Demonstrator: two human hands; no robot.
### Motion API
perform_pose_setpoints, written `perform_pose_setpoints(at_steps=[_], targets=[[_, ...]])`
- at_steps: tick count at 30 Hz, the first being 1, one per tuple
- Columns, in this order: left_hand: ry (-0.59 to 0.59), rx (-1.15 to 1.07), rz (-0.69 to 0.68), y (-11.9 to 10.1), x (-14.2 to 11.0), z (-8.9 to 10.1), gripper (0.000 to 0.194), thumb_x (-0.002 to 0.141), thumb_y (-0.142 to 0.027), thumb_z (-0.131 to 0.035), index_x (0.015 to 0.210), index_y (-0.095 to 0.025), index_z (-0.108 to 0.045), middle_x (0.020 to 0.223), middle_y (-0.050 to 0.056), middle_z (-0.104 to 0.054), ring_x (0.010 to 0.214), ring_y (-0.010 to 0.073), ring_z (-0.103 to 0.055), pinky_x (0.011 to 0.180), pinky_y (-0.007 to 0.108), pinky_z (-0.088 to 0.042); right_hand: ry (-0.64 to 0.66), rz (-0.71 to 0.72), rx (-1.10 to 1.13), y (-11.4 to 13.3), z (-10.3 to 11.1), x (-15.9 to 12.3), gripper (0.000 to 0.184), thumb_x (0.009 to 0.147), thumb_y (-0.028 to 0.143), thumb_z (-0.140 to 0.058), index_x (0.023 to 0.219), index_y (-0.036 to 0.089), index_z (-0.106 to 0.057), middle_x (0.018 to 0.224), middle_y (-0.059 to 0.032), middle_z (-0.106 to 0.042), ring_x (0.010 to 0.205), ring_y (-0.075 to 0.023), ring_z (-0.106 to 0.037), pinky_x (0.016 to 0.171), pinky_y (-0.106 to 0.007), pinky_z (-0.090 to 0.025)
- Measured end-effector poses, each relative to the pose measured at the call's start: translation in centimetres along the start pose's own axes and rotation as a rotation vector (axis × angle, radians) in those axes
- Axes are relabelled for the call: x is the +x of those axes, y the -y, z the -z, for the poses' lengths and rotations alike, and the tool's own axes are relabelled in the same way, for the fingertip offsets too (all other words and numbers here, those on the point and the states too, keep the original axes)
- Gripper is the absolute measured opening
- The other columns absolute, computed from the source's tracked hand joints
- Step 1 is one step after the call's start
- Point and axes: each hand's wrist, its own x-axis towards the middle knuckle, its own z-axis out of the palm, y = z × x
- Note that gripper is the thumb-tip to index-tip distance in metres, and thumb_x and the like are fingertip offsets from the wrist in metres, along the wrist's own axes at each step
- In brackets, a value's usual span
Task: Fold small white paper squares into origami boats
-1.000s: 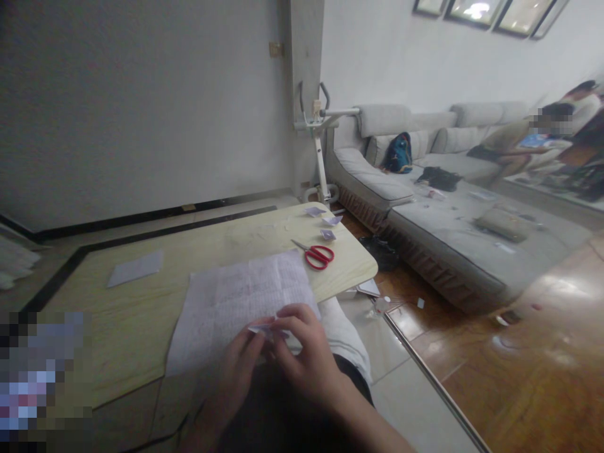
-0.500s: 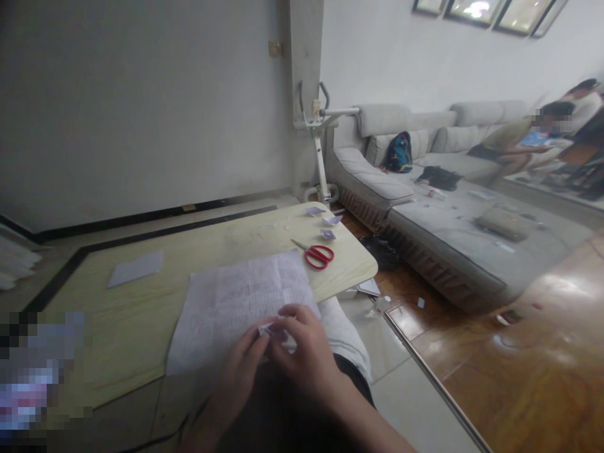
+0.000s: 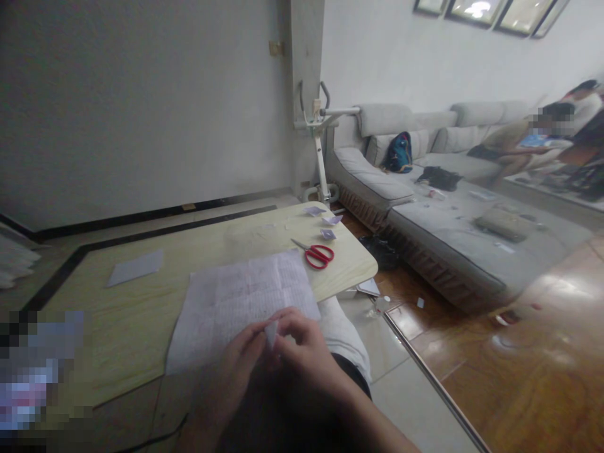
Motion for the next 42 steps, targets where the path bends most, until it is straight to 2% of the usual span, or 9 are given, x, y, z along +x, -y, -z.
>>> perform_pose_setpoints(at_steps=[5, 11, 15, 19, 24, 32, 38, 42], targets=[[-0.029, -0.068, 0.053, 0.3, -0.2, -0.4, 0.031, 0.084, -0.042, -0.062, 0.103, -0.019, -0.068, 0.073, 0.001, -0.072, 0.063, 0.0163, -0.065, 0.058, 0.025, -0.05, 0.079, -0.083, 0.093, 0.6, 0.2, -0.1, 0.021, 0.079, 0.039, -0.073, 0.078, 0.019, -0.066, 0.082, -0.002, -0.061, 0.073, -0.0172, -0.061, 0.062, -0.027, -0.051], [-0.076, -0.046, 0.094, -0.1, -0.4, -0.7, 0.028, 0.08, -0.046, -0.065, 0.085, -0.019, -0.069, 0.065, 0.0, -0.067, 0.06, 0.0171, -0.063, 0.059, 0.026, -0.05, 0.077, -0.153, 0.244, 0.8, 0.0, -0.1, 0.023, 0.076, 0.039, -0.075, 0.08, 0.019, -0.065, 0.081, -0.0005, -0.059, 0.064, -0.0136, -0.058, 0.056, -0.024, -0.047], [-0.145, -0.052, 0.034, -0.3, -0.5, -0.7, 0.023, 0.079, -0.045, -0.064, 0.074, -0.023, -0.069, 0.064, -0.001, -0.065, 0.062, 0.0188, -0.06, 0.06, 0.028, -0.05, 0.08, -0.144, 0.247, 0.2, 0.2, 0.2, 0.02, 0.076, 0.037, -0.075, 0.08, 0.019, -0.067, 0.08, -0.0001, -0.061, 0.07, -0.015, -0.059, 0.064, -0.026, -0.049], [-0.221, -0.018, 0.019, -0.3, -0.5, -0.5, 0.023, 0.078, -0.044, -0.065, 0.071, -0.023, -0.071, 0.064, 0.0, -0.065, 0.065, 0.0215, -0.059, 0.063, 0.03, -0.05, 0.042, -0.094, 0.206, -0.9, 0.6, 0.4, 0.021, 0.077, 0.038, -0.074, 0.087, 0.02, -0.069, 0.089, -0.0026, -0.065, 0.085, -0.0197, -0.061, 0.077, -0.03, -0.05], [-0.318, 0.0, -0.003, -0.3, -0.3, -0.4, 0.025, 0.077, -0.046, -0.066, 0.077, -0.022, -0.072, 0.072, 0.002, -0.07, 0.073, 0.0235, -0.063, 0.07, 0.031, -0.052, 0.023, -0.017, 0.187, -1.2, 0.5, 0.6, 0.024, 0.078, 0.042, -0.073, 0.079, 0.019, -0.069, 0.09, -0.0038, -0.064, 0.09, -0.021, -0.059, 0.082, -0.032, -0.047], [-0.168, -0.1, 0.014, -0.3, -0.2, -0.8, 0.029, 0.078, -0.043, -0.067, 0.089, -0.018, -0.075, 0.091, 0.006, -0.076, 0.091, 0.0269, -0.068, 0.087, 0.036, -0.052, 0.07, -0.058, 0.215, -1.0, 0.5, 0.4, 0.028, 0.078, 0.045, -0.073, 0.075, 0.018, -0.067, 0.095, -0.0042, -0.063, 0.091, -0.0204, -0.06, 0.084, -0.033, -0.046], [-0.046, -0.257, 0.09, 0.2, 0.3, -0.3, 0.035, 0.074, -0.05, -0.07, 0.087, -0.019, -0.077, 0.096, 0.01, -0.077, 0.093, 0.03, -0.069, 0.081, 0.038, -0.055, 0.124, -0.083, 0.249, -0.8, 0.7, 0.2, 0.027, 0.082, 0.044, -0.069, 0.078, 0.017, -0.068, 0.1, -0.0055, -0.063, 0.095, -0.0219, -0.06, 0.089, -0.035, -0.046], [-0.048, -0.183, 0.1, -0.3, 0.2, -0.2, 0.032, 0.074, -0.049, -0.07, 0.086, -0.02, -0.077, 0.094, 0.01, -0.076, 0.094, 0.0312, -0.068, 0.078, 0.039, -0.055, 0.119, -0.114, 0.274, -0.1, 0.5, 0.3, 0.027, 0.08, 0.043, -0.071, 0.077, 0.017, -0.068, 0.099, -0.0055, -0.062, 0.093, -0.0217, -0.06, 0.085, -0.034, -0.047]])
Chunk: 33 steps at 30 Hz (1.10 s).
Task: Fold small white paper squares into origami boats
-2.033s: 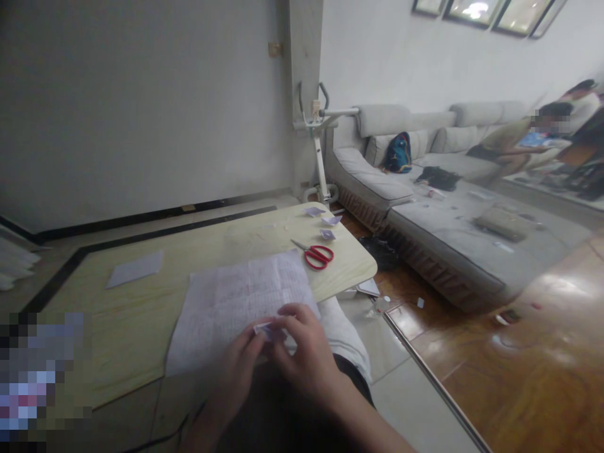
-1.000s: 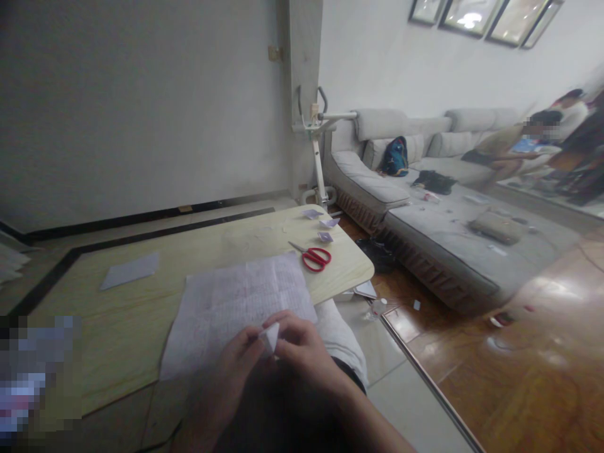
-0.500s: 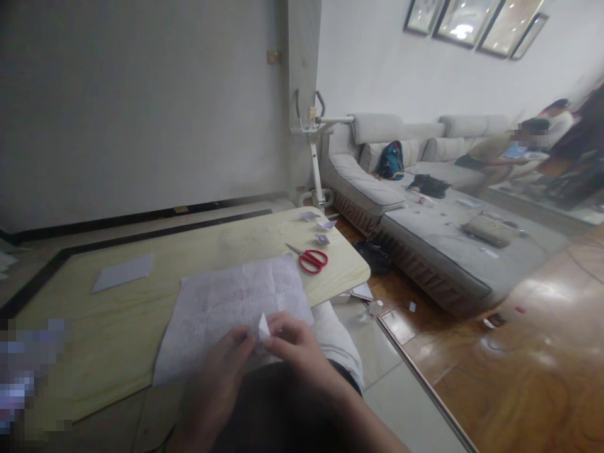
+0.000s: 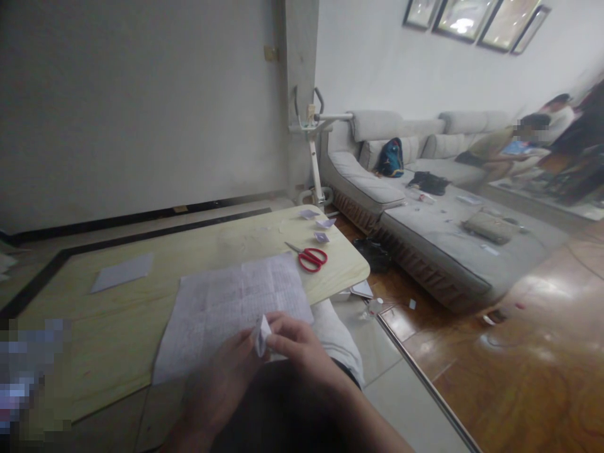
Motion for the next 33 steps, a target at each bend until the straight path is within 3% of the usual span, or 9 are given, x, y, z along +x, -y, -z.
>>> perform_pose_setpoints(at_steps=[4, 10, 14, 17, 19, 20, 23, 26, 33], targets=[[0.018, 0.012, 0.025, -0.4, -0.2, -0.1, 0.026, 0.074, -0.046, -0.072, 0.082, -0.021, -0.076, 0.092, 0.01, -0.076, 0.094, 0.0317, -0.068, 0.077, 0.038, -0.056, -0.006, -0.003, 0.086, 0.2, -0.2, 0.0, 0.026, 0.079, 0.041, -0.073, 0.075, 0.016, -0.067, 0.095, -0.0047, -0.062, 0.088, -0.0201, -0.06, 0.081, -0.032, -0.047], [0.008, -0.301, 0.072, 0.4, 0.0, 0.1, 0.028, 0.068, -0.041, -0.078, 0.082, -0.018, -0.074, 0.09, 0.01, -0.076, 0.091, 0.0299, -0.069, 0.079, 0.039, -0.056, -0.029, -0.01, 0.144, -0.3, -0.5, 0.2, 0.027, 0.075, 0.04, -0.076, 0.069, 0.016, -0.065, 0.092, -0.0039, -0.063, 0.085, -0.0186, -0.06, 0.081, -0.03, -0.047], [-0.059, -0.358, 0.077, 0.9, 0.5, 0.6, 0.026, 0.065, -0.038, -0.08, 0.077, -0.017, -0.073, 0.082, 0.008, -0.075, 0.083, 0.0264, -0.069, 0.074, 0.037, -0.057, -0.057, 0.013, -0.061, 0.1, 0.3, 0.7, 0.021, 0.079, 0.038, -0.072, 0.076, 0.018, -0.067, 0.094, -0.0045, -0.067, 0.091, -0.0208, -0.062, 0.084, -0.033, -0.048], [-0.117, -0.387, 0.074, 1.1, 0.9, 1.1, 0.024, 0.064, -0.036, -0.081, 0.074, -0.017, -0.071, 0.078, 0.006, -0.074, 0.076, 0.0231, -0.069, 0.069, 0.034, -0.057, -0.206, 0.186, -0.517, 1.6, 3.2, 2.6, 0.015, 0.086, 0.033, -0.063, 0.091, 0.02, -0.068, 0.102, -0.0063, -0.068, 0.095, -0.0208, -0.063, 0.082, -0.033, -0.051], [-0.145, -0.4, 0.065, 1.1, 1.1, 1.3, 0.023, 0.063, -0.034, -0.081, 0.073, -0.017, -0.071, 0.077, 0.005, -0.073, 0.074, 0.0217, -0.069, 0.067, 0.033, -0.057, -0.369, 0.365, -0.954, 3.2, 6.1, 4.9, 0.015, 0.089, 0.031, -0.057, 0.089, 0.02, -0.067, 0.1, -0.0069, -0.068, 0.094, -0.0204, -0.064, 0.08, -0.032, -0.051], [-0.154, -0.409, 0.061, 1.1, 1.1, 1.3, 0.023, 0.062, -0.033, -0.082, 0.072, -0.016, -0.071, 0.077, 0.005, -0.073, 0.073, 0.0215, -0.069, 0.067, 0.032, -0.057, -0.425, 0.384, -1.028, 4.0, 7.7, 6.2, 0.015, 0.089, 0.03, -0.056, 0.09, 0.02, -0.067, 0.102, -0.0081, -0.067, 0.096, -0.0214, -0.062, 0.081, -0.033, -0.051], [-0.171, -0.443, 0.049, 0.9, 1.2, 1.3, 0.023, 0.059, -0.028, -0.084, 0.072, -0.015, -0.071, 0.077, 0.006, -0.073, 0.073, 0.0217, -0.069, 0.065, 0.031, -0.056, -0.531, 0.374, -1.171, 5.9, 12.1, 10.2, 0.012, 0.086, 0.025, -0.059, 0.089, 0.017, -0.067, 0.102, -0.0111, -0.063, 0.1, -0.0246, -0.059, 0.087, -0.037, -0.048], [-0.18, -0.449, 0.042, 0.4, 1.2, 1.1, 0.023, 0.059, -0.027, -0.084, 0.073, -0.015, -0.071, 0.077, 0.006, -0.073, 0.072, 0.0223, -0.069, 0.063, 0.03, -0.056, -0.565, 0.313, -1.32, 6.4, 15.1, 13.1, 0.011, 0.081, 0.025, -0.064, 0.087, 0.017, -0.069, 0.103, -0.0119, -0.062, 0.099, -0.027, -0.058, 0.091, -0.041, -0.043], [-0.211, -0.416, 0.011, -0.4, 1.1, 1.1, 0.023, 0.062, -0.034, -0.082, 0.07, -0.016, -0.07, 0.074, 0.007, -0.072, 0.069, 0.0218, -0.069, 0.058, 0.028, -0.053, -0.549, 0.147, -1.527, 5.0, 17.2, 15.2, 0.014, 0.083, 0.027, -0.063, 0.085, 0.016, -0.072, 0.098, -0.0127, -0.066, 0.088, -0.026, -0.062, 0.081, -0.035, -0.044]])
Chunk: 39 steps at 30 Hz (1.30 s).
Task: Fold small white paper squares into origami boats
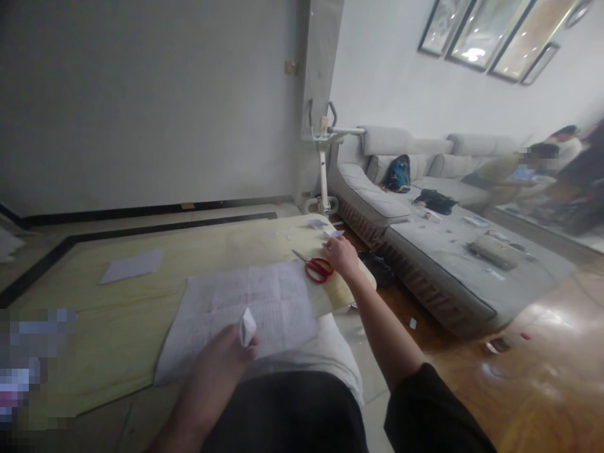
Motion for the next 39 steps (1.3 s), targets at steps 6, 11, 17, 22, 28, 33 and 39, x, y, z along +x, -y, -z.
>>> perform_pose_setpoints(at_steps=[6, 11, 17, 22, 28, 33, 39], targets=[[-0.001, -0.063, 0.009, 0.2, 0.1, 0.2, 0.023, 0.06, -0.03, -0.083, 0.071, -0.015, -0.069, 0.075, 0.005, -0.071, 0.071, 0.0216, -0.068, 0.06, 0.029, -0.053, 0.029, -0.034, -0.038, -0.7, -0.7, 0.8, 0.017, 0.087, 0.028, -0.059, 0.086, 0.016, -0.071, 0.097, -0.0118, -0.067, 0.092, -0.0248, -0.063, 0.082, -0.033, -0.045], [-0.007, -0.072, 0.016, 0.4, 0.3, 0.5, 0.021, 0.06, -0.027, -0.082, 0.071, -0.015, -0.069, 0.075, 0.005, -0.071, 0.07, 0.0209, -0.068, 0.061, 0.029, -0.053, 0.058, -0.111, 0.006, -2.0, -1.0, 1.6, 0.02, 0.094, 0.03, -0.057, 0.106, 0.014, -0.064, 0.108, -0.0082, -0.065, 0.095, -0.0217, -0.063, 0.084, -0.04, -0.052], [-0.056, -0.051, 0.025, 0.6, 0.4, 0.7, 0.019, 0.059, -0.026, -0.081, 0.07, -0.016, -0.069, 0.075, 0.006, -0.072, 0.069, 0.0216, -0.068, 0.061, 0.03, -0.053, 0.155, -0.21, 0.098, -3.2, -0.9, 2.1, 0.028, 0.095, 0.029, -0.057, 0.12, 0.017, -0.058, 0.121, -0.0088, -0.06, 0.1, -0.0223, -0.063, 0.084, -0.042, -0.054], [-0.043, -0.085, 0.039, 1.1, 0.6, 1.1, 0.018, 0.06, -0.023, -0.081, 0.072, -0.016, -0.07, 0.078, 0.006, -0.073, 0.07, 0.0218, -0.068, 0.061, 0.03, -0.054, 0.274, -0.259, 0.182, -3.5, -1.0, 2.6, 0.029, 0.094, 0.03, -0.058, 0.119, 0.016, -0.059, 0.121, -0.0078, -0.06, 0.101, -0.024, -0.063, 0.084, -0.042, -0.054], [-0.028, -0.184, 0.067, 1.7, 1.1, 1.8, 0.02, 0.058, -0.017, -0.082, 0.076, -0.016, -0.072, 0.081, 0.004, -0.073, 0.072, 0.0191, -0.068, 0.062, 0.027, -0.055, 0.376, -0.309, 0.274, -3.3, -1.1, 2.6, 0.03, 0.094, 0.031, -0.059, 0.119, 0.015, -0.058, 0.12, -0.0075, -0.06, 0.101, -0.0249, -0.063, 0.083, -0.042, -0.055], [-0.036, -0.217, 0.088, 1.0, 0.7, 1.3, 0.018, 0.06, -0.022, -0.084, 0.072, -0.017, -0.072, 0.079, 0.003, -0.074, 0.07, 0.0181, -0.068, 0.06, 0.027, -0.056, 0.415, -0.32, 0.372, -2.7, -0.4, 1.9, 0.03, 0.094, 0.031, -0.059, 0.12, 0.015, -0.058, 0.121, -0.0079, -0.06, 0.101, -0.0244, -0.063, 0.084, -0.042, -0.054], [-0.017, -0.18, 0.066, 0.5, 0.4, 1.1, 0.023, 0.055, -0.025, -0.088, 0.072, -0.016, -0.074, 0.077, 0.003, -0.075, 0.07, 0.0181, -0.069, 0.061, 0.026, -0.056, 0.403, -0.319, 0.572, -1.6, 0.5, -0.2, 0.026, 0.095, 0.031, -0.058, 0.113, 0.014, -0.06, 0.11, -0.0072, -0.064, 0.09, -0.0201, -0.065, 0.077, -0.037, -0.056]])
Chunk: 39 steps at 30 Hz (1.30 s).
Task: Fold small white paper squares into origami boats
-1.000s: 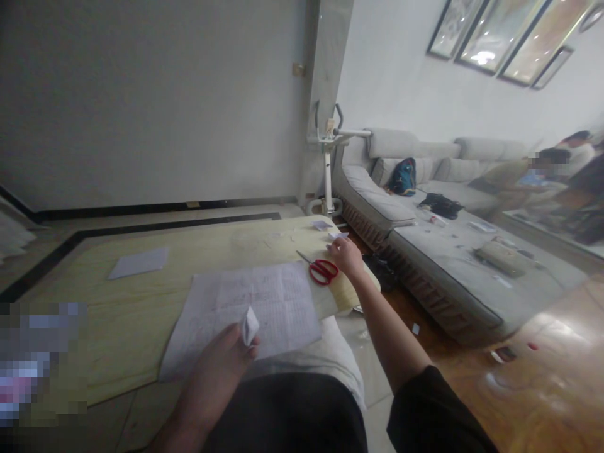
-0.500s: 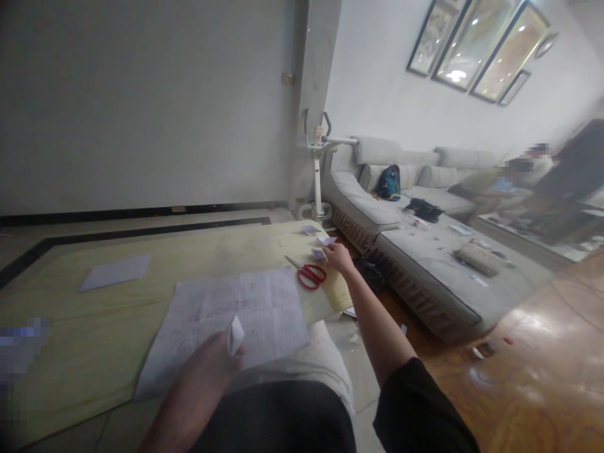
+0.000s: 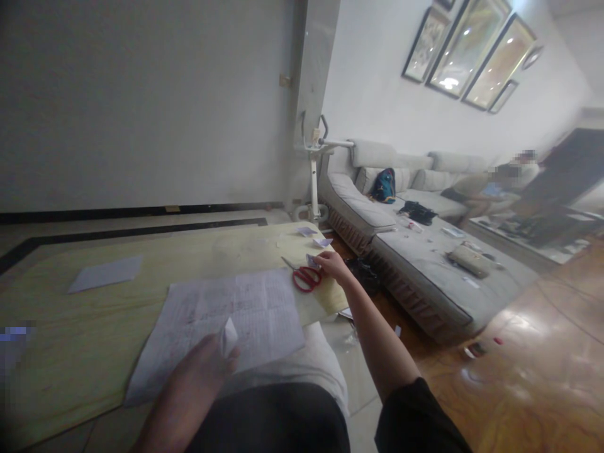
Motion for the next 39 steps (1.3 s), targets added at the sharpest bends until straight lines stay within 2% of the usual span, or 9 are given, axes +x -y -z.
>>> perform_pose_setpoints(at_steps=[3, 7, 9, 14, 16, 20, 24, 31, 39], targets=[[0.002, 0.032, -0.004, -0.2, -0.2, -0.3, 0.026, 0.054, -0.03, -0.088, 0.071, -0.017, -0.074, 0.075, 0.003, -0.074, 0.07, 0.0172, -0.067, 0.061, 0.025, -0.055, -0.013, 0.053, 0.137, 0.4, -0.3, -1.8, 0.025, 0.089, 0.036, -0.062, 0.088, 0.011, -0.065, 0.075, -0.0032, -0.065, 0.063, -0.0135, -0.061, 0.055, -0.024, -0.049], [-0.016, 0.091, -0.044, -0.1, -0.3, -0.5, 0.03, 0.052, -0.038, -0.089, 0.067, -0.018, -0.073, 0.074, 0.002, -0.073, 0.071, 0.0175, -0.066, 0.061, 0.025, -0.054, -0.016, 0.113, 0.343, 1.7, -1.4, -5.2, 0.028, 0.079, 0.043, -0.066, 0.08, 0.015, -0.061, 0.054, 0.005, -0.054, 0.045, -0.0088, -0.05, 0.042, -0.02, -0.035], [-0.004, 0.179, -0.088, 0.2, -0.1, -0.3, 0.029, 0.057, -0.041, -0.086, 0.07, -0.018, -0.073, 0.072, 0.001, -0.072, 0.07, 0.0164, -0.064, 0.064, 0.024, -0.052, 0.02, 0.123, 0.44, 2.5, -2.6, -7.2, 0.03, 0.078, 0.045, -0.067, 0.082, 0.016, -0.059, 0.055, 0.0052, -0.054, 0.044, -0.0082, -0.048, 0.042, -0.019, -0.035], [0.003, 0.555, -0.253, 0.7, -0.3, 0.1, 0.025, 0.075, -0.043, -0.072, 0.074, -0.018, -0.07, 0.069, 0.001, -0.069, 0.07, 0.0154, -0.06, 0.068, 0.022, -0.047, 0.126, 0.133, 0.626, 3.8, -6.9, -11.9, 0.031, 0.073, 0.042, -0.073, 0.081, 0.02, -0.053, 0.07, 0.0039, -0.059, 0.052, -0.0096, -0.056, 0.048, -0.022, -0.045], [0.001, 0.641, -0.306, 0.4, -0.9, -0.2, 0.025, 0.073, -0.043, -0.072, 0.074, -0.018, -0.071, 0.069, 0.001, -0.068, 0.069, 0.0178, -0.061, 0.066, 0.023, -0.048, 0.178, 0.12, 0.677, 4.1, -8.5, -13.3, 0.031, 0.072, 0.038, -0.076, 0.082, 0.02, -0.052, 0.068, 0.0044, -0.058, 0.052, -0.011, -0.058, 0.047, -0.022, -0.045], [-0.007, 0.603, -0.359, -0.2, -1.5, -1.2, 0.019, 0.068, -0.038, -0.075, 0.073, -0.019, -0.072, 0.068, 0.001, -0.069, 0.072, 0.0221, -0.064, 0.067, 0.026, -0.051, 0.255, 0.113, 0.81, 4.6, -10.6, -15.2, 0.028, 0.072, 0.028, -0.078, 0.083, 0.02, -0.054, 0.076, 0.0027, -0.061, 0.055, -0.0106, -0.06, 0.049, -0.022, -0.048], [-0.007, 0.638, -0.287, -0.4, -1.2, -1.2, 0.017, 0.064, -0.034, -0.077, 0.071, -0.02, -0.073, 0.064, 0.001, -0.068, 0.07, 0.0232, -0.065, 0.068, 0.028, -0.052, 0.219, 0.128, 0.816, 4.9, -11.4, -16.2, 0.029, 0.071, 0.025, -0.078, 0.091, 0.022, -0.057, 0.086, 0.0018, -0.062, 0.06, -0.0124, -0.062, 0.053, -0.025, -0.052], [-0.117, 0.656, -0.363, 0.4, -1.3, -1.3, 0.021, 0.068, -0.039, -0.073, 0.076, -0.02, -0.075, 0.075, 0.005, -0.074, 0.081, 0.0268, -0.068, 0.075, 0.03, -0.053, 0.115, 0.173, 0.783, 5.3, -12.0, -17.4, 0.033, 0.067, 0.025, -0.081, 0.09, 0.023, -0.058, 0.082, 0.003, -0.061, 0.057, -0.0125, -0.062, 0.053, -0.026, -0.05], [-0.012, 0.738, -0.336, -0.3, -1.3, -1.2, 0.025, 0.068, -0.043, -0.074, 0.075, -0.019, -0.076, 0.078, 0.006, -0.075, 0.079, 0.0259, -0.068, 0.074, 0.029, -0.052, 0.011, 0.173, 0.726, 5.4, -13.0, -18.2, 0.035, 0.064, 0.026, -0.082, 0.089, 0.025, -0.057, 0.07, 0.0041, -0.059, 0.054, -0.0132, -0.055, 0.048, -0.024, -0.039]])
